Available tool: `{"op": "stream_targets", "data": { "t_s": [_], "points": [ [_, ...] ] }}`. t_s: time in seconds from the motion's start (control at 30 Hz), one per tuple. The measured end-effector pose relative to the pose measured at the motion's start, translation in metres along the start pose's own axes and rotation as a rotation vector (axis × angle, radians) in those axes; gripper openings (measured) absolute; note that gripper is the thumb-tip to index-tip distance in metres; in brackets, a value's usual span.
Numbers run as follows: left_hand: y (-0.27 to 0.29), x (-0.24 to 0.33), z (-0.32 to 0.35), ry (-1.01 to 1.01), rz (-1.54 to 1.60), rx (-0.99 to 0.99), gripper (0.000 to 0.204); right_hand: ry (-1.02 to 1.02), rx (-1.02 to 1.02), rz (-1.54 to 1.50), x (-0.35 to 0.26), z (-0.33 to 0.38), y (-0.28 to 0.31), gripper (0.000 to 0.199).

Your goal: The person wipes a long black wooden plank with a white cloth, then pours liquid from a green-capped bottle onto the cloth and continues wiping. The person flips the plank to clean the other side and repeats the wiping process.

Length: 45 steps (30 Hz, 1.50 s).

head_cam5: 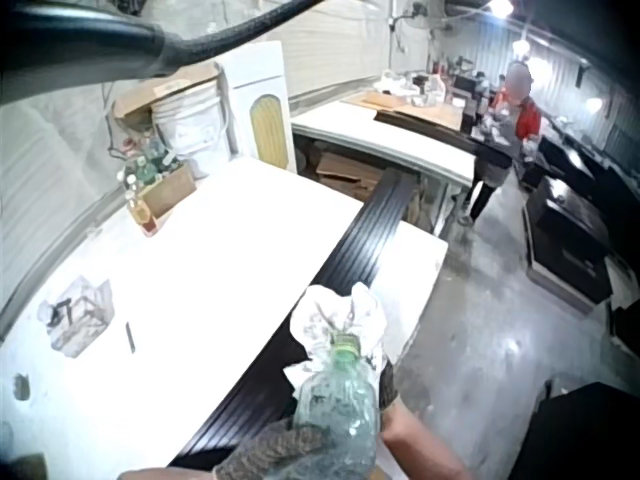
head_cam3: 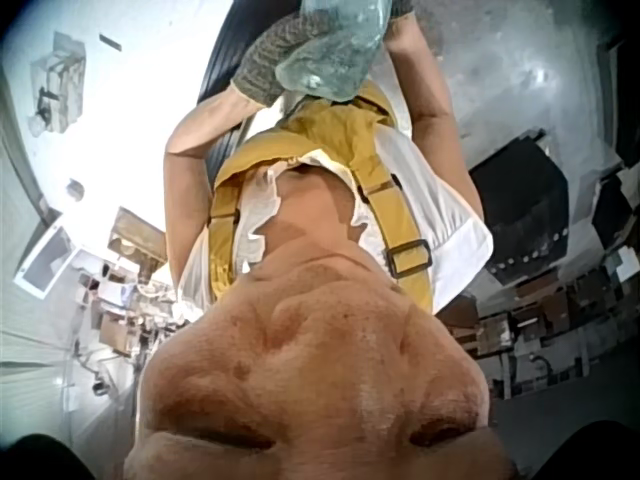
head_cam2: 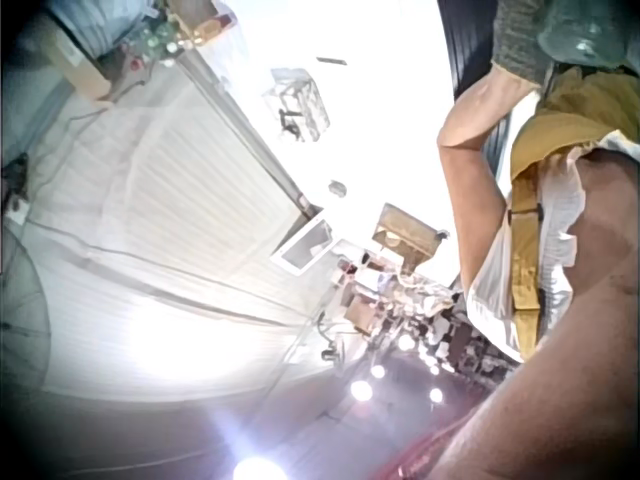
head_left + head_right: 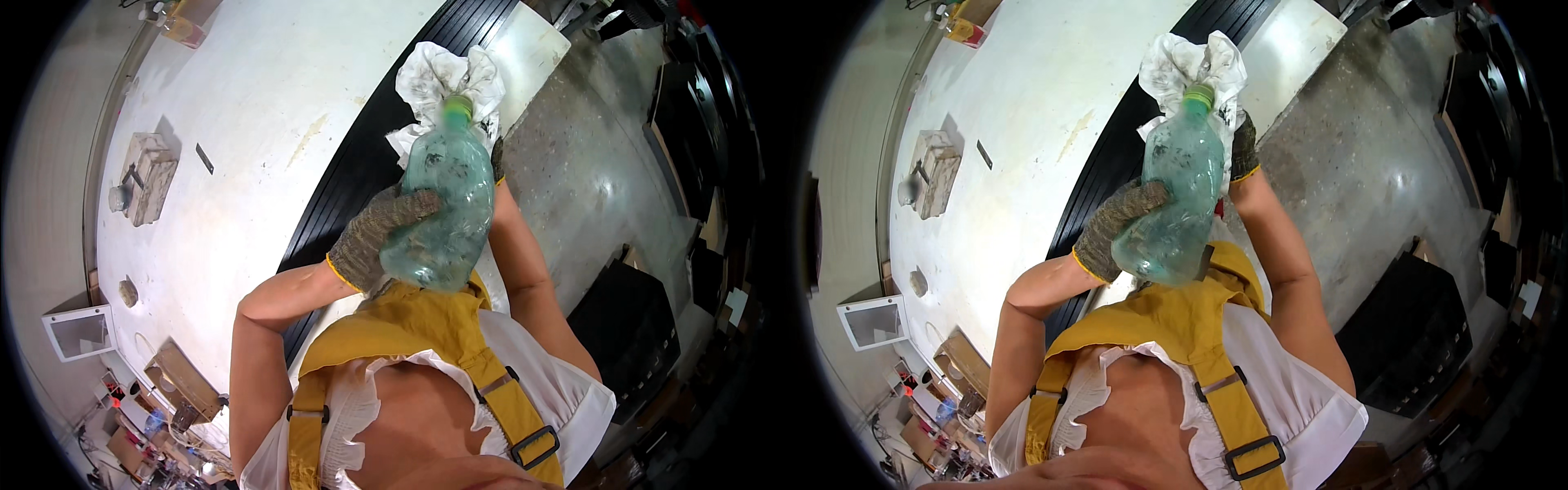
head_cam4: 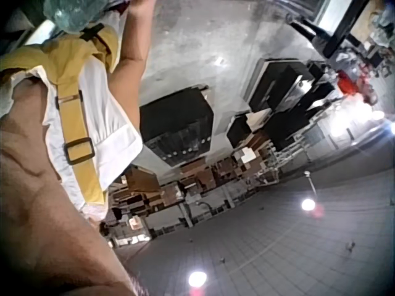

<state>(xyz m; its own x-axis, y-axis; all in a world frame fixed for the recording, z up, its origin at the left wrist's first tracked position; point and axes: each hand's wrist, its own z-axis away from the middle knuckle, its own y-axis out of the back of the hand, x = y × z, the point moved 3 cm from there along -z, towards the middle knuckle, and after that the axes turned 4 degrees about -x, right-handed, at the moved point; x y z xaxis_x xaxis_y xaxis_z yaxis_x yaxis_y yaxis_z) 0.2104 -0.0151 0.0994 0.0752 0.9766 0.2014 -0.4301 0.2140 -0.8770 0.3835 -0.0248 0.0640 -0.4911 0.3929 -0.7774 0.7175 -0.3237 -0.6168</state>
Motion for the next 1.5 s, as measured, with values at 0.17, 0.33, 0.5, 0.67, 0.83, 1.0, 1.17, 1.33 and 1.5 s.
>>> {"op": "stream_targets", "data": {
  "t_s": [0.17,0.33,0.5,0.67,0.83,1.0,1.17,1.33,1.5],
  "points": [
    [0.012,0.004,-0.004,0.020,-0.045,-0.041,0.035,-0.004,0.009,-0.007,0.001,-0.002,-0.001,0.049],
    [0.017,0.004,-0.005,-0.031,-0.062,-0.024,0.035,-0.003,0.018,-0.010,0.003,-0.006,0.000,0.048],
    [0.020,0.003,-0.004,-0.019,0.056,-0.046,0.034,-0.008,0.024,-0.015,0.003,-0.007,-0.002,0.048],
    [0.013,0.002,0.000,-0.246,-0.192,-0.084,0.036,-0.012,0.042,-0.019,0.003,-0.007,-0.003,0.048],
    [0.008,0.003,-0.005,-0.042,0.091,-0.153,0.038,-0.010,0.047,-0.027,0.002,-0.010,-0.003,0.048],
    [0.017,0.009,-0.001,-0.079,-0.302,0.041,0.049,-0.025,0.049,-0.043,0.002,-0.013,-0.006,0.049],
    [0.015,0.040,0.031,-0.255,-0.761,0.263,0.057,-0.033,0.083,-0.050,0.007,-0.019,-0.005,0.049],
    [0.090,0.113,0.078,-0.895,-0.721,0.488,0.063,-0.040,0.057,-0.154,-0.007,-0.033,0.013,0.035],
    [0.200,0.194,0.081,-1.161,-1.111,0.919,0.076,0.164,0.218,-0.079,-0.021,-0.020,0.101,0.031]
  ]
}}
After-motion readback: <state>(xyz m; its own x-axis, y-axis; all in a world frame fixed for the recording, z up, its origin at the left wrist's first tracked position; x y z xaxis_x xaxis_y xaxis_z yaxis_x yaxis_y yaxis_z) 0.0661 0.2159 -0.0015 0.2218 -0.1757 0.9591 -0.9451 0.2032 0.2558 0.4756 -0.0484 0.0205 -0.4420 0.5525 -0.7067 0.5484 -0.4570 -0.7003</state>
